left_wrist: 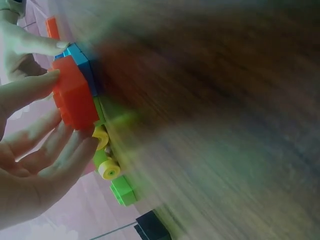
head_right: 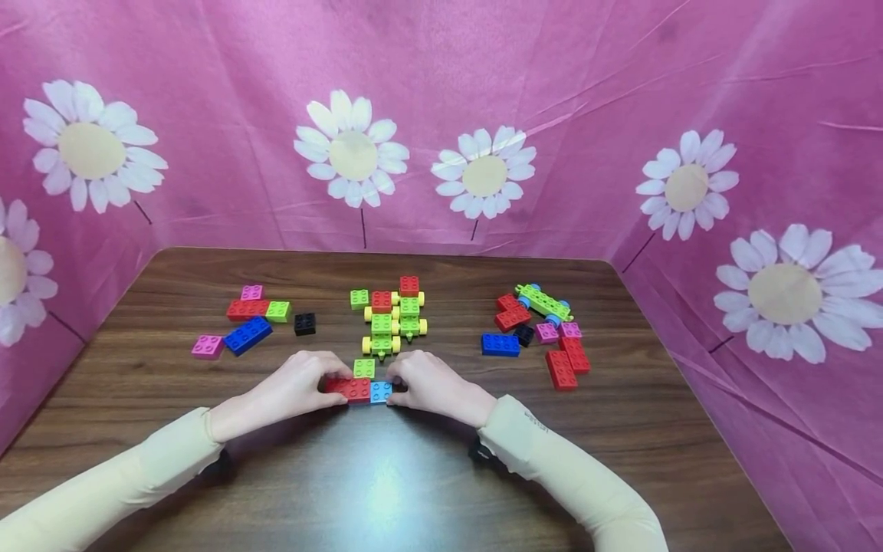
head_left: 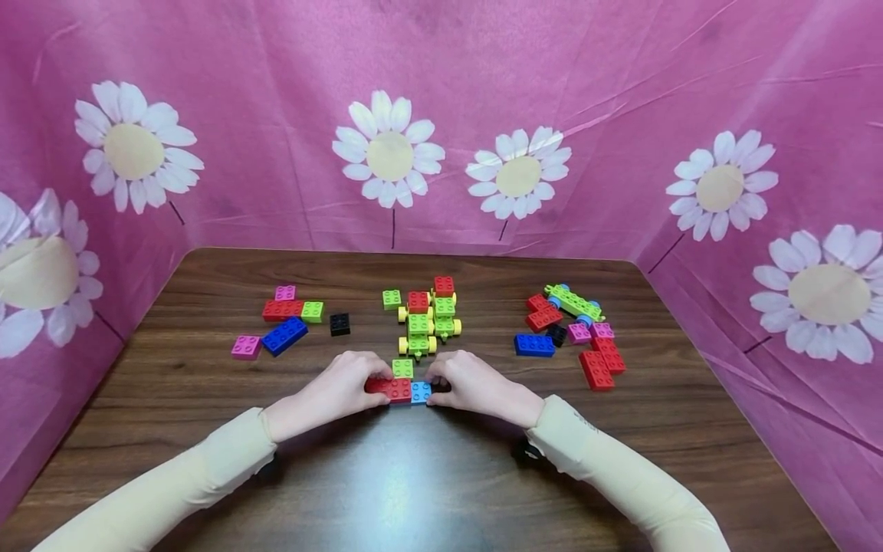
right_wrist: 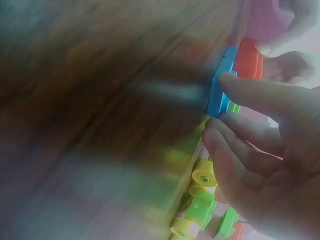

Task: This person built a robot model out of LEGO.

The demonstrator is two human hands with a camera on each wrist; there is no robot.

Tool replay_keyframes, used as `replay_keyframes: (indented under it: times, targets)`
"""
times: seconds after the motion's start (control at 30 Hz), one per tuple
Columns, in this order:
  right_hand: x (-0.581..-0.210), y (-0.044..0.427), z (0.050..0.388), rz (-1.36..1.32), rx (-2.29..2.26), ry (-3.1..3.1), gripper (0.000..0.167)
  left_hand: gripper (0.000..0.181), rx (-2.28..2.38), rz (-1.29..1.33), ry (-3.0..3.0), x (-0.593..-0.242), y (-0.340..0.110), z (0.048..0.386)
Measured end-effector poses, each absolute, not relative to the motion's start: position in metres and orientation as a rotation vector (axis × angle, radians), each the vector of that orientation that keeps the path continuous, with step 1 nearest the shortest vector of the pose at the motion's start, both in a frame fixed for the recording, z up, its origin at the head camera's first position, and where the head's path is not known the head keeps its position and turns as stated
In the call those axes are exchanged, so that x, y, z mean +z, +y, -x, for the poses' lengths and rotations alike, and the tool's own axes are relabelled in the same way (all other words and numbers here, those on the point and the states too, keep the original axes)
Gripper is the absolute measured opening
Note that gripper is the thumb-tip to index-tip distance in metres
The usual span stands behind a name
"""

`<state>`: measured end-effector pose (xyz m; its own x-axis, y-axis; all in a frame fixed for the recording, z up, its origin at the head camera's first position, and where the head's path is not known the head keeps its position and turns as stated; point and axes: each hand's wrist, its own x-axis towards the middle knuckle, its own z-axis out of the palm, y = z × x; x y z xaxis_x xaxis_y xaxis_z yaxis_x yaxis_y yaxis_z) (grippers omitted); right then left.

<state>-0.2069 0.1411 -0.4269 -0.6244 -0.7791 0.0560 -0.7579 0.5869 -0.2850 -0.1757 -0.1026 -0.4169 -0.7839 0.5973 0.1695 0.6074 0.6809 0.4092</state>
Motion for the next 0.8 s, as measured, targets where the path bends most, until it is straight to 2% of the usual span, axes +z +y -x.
replay_keyframes:
  times: [0.23,0.4,0.67,0.8]
  targets:
    - [-0.424,0.151,0.212,1.374,-0.485,2.782,0.024,0.02,-0.7,1.026,-2.855,-0.417,-0.102,0.18]
    - [-0.406,0.173,0.222,1.365,-0.607,2.914,0.023,0.021,-0.714,1.014,-2.867,-0.418,-0.102,0.182]
    - [-0.377,0.242,0.243,1.211,-0.73,3.207,0.018,0.021,-0.738,0.99,-2.836,-0.419,-0.103,0.184]
    - [-0.372,0.29,0.251,0.975,-0.66,3.357,0.017,0.021,-0.739,0.985,-2.826,-0.418,-0.103,0.184]
